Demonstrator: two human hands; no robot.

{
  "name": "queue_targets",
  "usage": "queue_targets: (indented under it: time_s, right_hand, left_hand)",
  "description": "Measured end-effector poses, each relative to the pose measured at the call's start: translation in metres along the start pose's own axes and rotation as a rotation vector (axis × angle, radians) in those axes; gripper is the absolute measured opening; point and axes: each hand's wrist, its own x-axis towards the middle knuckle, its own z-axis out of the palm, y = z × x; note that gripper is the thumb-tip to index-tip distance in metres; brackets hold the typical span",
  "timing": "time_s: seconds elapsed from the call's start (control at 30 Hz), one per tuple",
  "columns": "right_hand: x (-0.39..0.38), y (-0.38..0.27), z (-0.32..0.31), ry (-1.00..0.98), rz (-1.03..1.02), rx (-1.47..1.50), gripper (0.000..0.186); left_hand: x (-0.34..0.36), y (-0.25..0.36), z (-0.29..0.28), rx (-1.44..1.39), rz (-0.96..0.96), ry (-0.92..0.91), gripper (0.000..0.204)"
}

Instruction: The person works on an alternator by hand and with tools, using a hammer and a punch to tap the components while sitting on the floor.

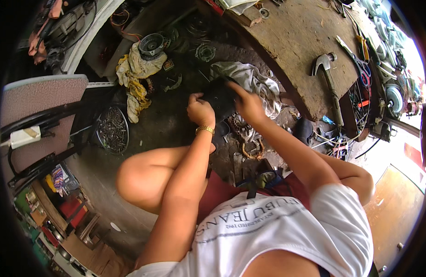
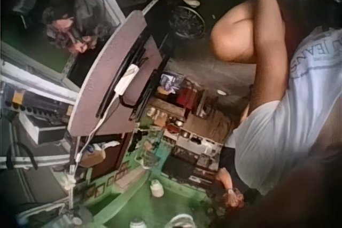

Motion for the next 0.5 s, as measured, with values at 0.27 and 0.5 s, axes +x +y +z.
queue_targets:
  time_s: [0.27, 0.5]
  right_hand:
    - [-0.059, -0.036, -0.073, -0.221, 0.046, -0.037, 0.048]
    - [0.012, 0.02, 0.003, 0.022, -0.127, -0.045, 0.05]
  left_hand:
    - [0.02, -0.034, 0.004, -0.071, -0.036, 0.078, 0.018]
    - [0.006, -0.012, 0.015, -0.02, 0.066, 0.02, 0.018]
